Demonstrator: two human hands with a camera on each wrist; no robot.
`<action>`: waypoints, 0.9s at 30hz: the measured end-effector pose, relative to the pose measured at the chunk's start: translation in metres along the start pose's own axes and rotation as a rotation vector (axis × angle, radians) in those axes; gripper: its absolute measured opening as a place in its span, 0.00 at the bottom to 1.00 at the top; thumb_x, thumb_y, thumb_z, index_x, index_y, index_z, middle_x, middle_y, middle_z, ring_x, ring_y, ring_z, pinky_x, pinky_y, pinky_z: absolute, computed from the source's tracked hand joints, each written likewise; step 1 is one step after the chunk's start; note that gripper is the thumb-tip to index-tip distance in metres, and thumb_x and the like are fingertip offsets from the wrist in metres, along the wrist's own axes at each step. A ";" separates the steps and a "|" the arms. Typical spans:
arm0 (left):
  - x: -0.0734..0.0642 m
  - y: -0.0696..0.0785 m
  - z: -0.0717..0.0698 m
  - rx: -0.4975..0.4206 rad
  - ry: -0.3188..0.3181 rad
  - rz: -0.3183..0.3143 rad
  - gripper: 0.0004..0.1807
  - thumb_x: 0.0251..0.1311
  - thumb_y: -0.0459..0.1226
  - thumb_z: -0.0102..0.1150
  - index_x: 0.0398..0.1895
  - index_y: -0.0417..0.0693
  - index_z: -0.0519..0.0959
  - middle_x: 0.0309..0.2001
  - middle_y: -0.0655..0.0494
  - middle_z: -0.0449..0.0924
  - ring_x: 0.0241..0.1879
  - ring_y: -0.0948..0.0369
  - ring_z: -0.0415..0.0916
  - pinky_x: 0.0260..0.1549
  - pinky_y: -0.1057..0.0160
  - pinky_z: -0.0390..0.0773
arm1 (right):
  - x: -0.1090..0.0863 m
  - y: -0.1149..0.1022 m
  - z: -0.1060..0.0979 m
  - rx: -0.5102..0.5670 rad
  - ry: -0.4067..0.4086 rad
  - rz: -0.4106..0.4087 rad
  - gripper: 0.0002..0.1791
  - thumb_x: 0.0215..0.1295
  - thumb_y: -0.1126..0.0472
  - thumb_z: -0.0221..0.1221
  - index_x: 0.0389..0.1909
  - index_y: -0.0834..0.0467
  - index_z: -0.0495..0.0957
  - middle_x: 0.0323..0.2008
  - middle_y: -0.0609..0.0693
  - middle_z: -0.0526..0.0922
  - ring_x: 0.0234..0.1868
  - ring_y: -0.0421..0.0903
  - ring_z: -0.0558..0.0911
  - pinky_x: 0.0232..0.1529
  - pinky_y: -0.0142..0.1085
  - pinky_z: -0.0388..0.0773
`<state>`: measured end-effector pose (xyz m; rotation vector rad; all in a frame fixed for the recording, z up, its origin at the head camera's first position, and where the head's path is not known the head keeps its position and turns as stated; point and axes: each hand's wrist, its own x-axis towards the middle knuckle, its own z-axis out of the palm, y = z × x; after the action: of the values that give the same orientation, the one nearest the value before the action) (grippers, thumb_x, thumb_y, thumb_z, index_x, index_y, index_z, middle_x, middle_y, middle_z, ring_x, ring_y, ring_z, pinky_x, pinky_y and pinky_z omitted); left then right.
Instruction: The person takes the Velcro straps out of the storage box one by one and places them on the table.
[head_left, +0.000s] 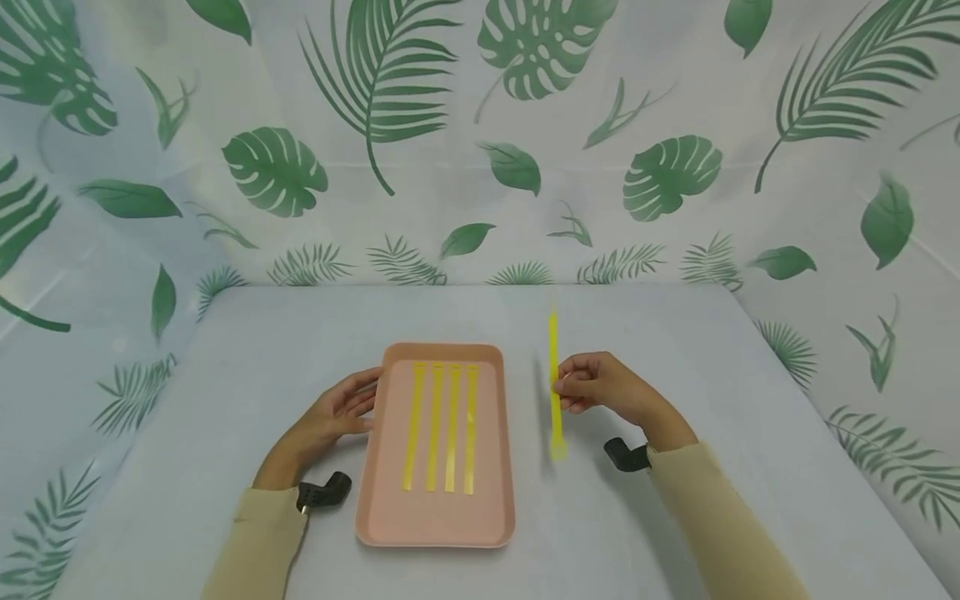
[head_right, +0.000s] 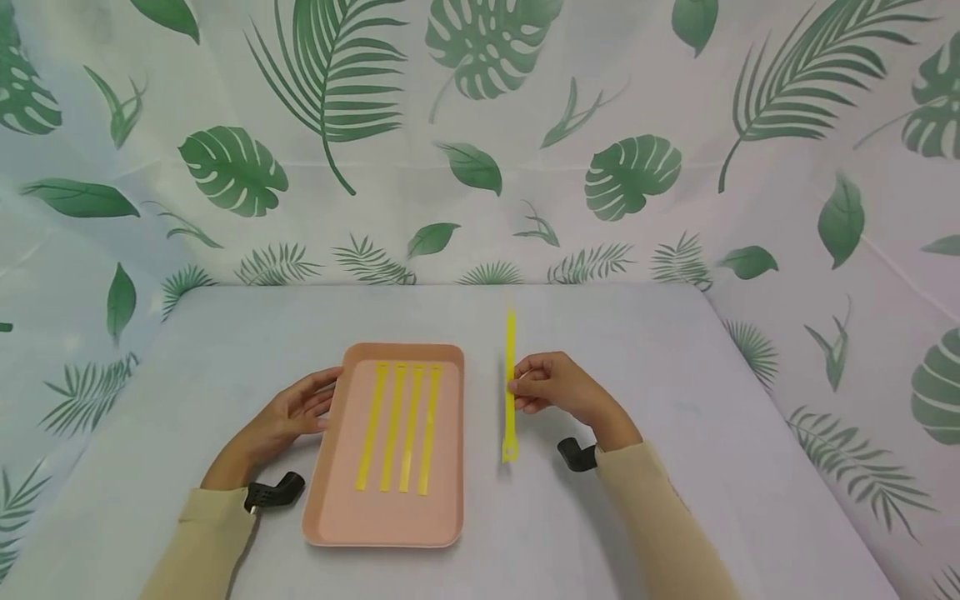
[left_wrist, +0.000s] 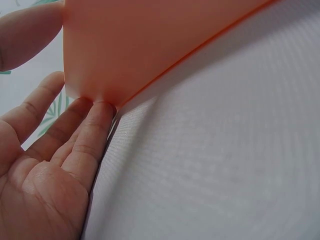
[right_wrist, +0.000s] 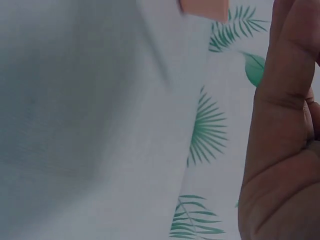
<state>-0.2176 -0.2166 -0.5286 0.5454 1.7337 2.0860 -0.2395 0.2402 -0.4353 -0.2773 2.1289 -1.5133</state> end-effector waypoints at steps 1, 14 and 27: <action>0.000 0.000 0.000 0.002 0.001 0.000 0.48 0.63 0.21 0.65 0.82 0.21 0.50 0.82 0.24 0.50 0.72 0.69 0.71 0.69 0.69 0.74 | -0.001 0.004 0.001 0.005 -0.010 0.012 0.08 0.77 0.67 0.63 0.44 0.71 0.79 0.31 0.52 0.88 0.32 0.42 0.85 0.38 0.32 0.88; 0.000 -0.001 -0.001 0.016 0.015 -0.010 0.47 0.63 0.19 0.64 0.82 0.21 0.51 0.82 0.23 0.49 0.71 0.70 0.72 0.68 0.70 0.75 | 0.001 0.034 0.011 0.034 -0.074 0.136 0.05 0.75 0.68 0.64 0.44 0.68 0.79 0.28 0.51 0.88 0.27 0.39 0.85 0.32 0.28 0.87; 0.000 -0.002 -0.002 0.007 0.001 0.012 0.47 0.63 0.19 0.65 0.81 0.19 0.50 0.81 0.29 0.57 0.71 0.69 0.72 0.68 0.69 0.75 | 0.003 0.039 0.017 -0.018 -0.078 0.175 0.04 0.71 0.70 0.65 0.38 0.66 0.79 0.25 0.50 0.86 0.25 0.38 0.84 0.28 0.26 0.83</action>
<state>-0.2185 -0.2178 -0.5308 0.5580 1.7436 2.0891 -0.2283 0.2392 -0.4765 -0.1496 2.0496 -1.3625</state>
